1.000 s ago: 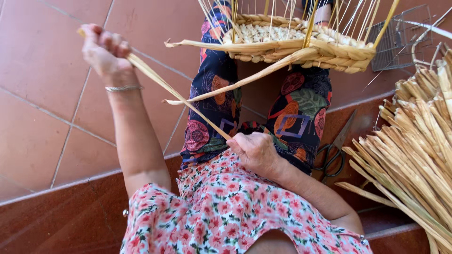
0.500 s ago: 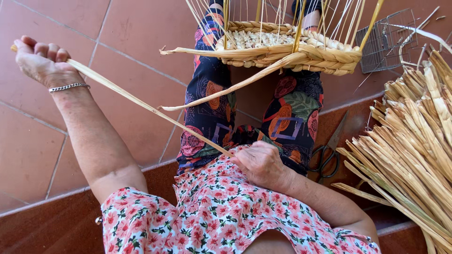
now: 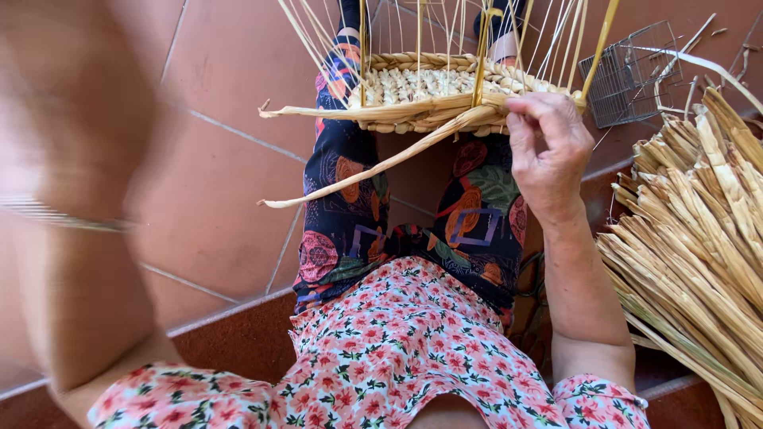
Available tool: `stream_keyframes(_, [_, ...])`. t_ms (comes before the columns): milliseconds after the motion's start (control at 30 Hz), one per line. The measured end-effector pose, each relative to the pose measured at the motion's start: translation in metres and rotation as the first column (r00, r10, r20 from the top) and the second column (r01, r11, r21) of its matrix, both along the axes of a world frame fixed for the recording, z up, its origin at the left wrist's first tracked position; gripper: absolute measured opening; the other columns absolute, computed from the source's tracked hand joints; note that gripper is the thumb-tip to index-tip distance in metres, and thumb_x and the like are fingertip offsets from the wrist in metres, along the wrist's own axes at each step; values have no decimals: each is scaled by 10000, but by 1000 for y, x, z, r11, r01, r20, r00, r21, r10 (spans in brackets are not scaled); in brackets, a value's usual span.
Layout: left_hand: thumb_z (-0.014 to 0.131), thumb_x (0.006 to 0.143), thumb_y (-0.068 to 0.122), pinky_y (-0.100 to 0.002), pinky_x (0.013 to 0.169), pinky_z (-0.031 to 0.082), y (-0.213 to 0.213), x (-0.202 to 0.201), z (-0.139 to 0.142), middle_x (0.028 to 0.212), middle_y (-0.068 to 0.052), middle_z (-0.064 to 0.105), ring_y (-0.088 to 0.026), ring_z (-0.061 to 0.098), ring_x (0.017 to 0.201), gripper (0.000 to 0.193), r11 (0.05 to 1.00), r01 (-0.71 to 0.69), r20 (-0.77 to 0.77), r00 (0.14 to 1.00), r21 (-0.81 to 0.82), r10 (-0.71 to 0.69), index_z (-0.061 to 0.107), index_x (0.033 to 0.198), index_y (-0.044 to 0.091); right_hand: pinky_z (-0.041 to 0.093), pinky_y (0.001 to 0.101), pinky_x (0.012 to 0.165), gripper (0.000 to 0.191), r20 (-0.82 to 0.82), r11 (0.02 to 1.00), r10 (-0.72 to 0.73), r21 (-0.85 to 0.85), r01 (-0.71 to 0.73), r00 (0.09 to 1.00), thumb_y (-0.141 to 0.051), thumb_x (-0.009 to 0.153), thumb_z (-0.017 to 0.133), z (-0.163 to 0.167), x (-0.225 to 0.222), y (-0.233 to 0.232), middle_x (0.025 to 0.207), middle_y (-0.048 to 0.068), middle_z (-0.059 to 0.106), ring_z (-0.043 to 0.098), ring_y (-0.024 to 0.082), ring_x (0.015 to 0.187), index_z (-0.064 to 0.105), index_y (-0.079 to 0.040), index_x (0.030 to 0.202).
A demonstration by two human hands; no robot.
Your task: The person weaves dried palm leaves into a basket frame held between their legs. They interlace the leaves through vertical spokes, trim excess with scissors, and continue the pattern around the rim.
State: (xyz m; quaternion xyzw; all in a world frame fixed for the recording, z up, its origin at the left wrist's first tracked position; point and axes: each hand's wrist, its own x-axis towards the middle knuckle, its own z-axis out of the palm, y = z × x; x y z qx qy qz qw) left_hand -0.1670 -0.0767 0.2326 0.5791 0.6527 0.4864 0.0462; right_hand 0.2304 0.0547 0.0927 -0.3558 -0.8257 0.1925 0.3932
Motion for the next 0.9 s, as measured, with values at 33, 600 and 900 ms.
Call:
stream_keyframes(33, [651,1017,96,-410,768,450,8,31,-10,955,-99,577,-269,556,855,160,994,110,-94,989,-26,-112,609,1148,16,601,279,817,91,-19,1000,-9,-21,8,1000,0,1073,747,0,1,3,1156,103,727,686,152,941,724,-37,1153])
stream_keyframes(600, [730,955,148,-412,863,426,94,184,-163,986,-59,537,-263,551,981,110,944,303,-289,899,-132,-329,642,998,99,574,361,912,128,106,982,191,-27,-189,976,-25,1000,793,-3,-15,33,1063,64,732,703,216,996,749,-47,1118])
stream_keyframes(900, [694,890,215,-458,920,445,29,171,-134,1046,-141,561,-314,556,1058,267,939,164,-516,801,-301,-305,602,1068,39,595,328,783,219,288,967,173,130,-218,942,14,898,773,3,-36,39,982,146,657,661,232,914,694,-43,1094])
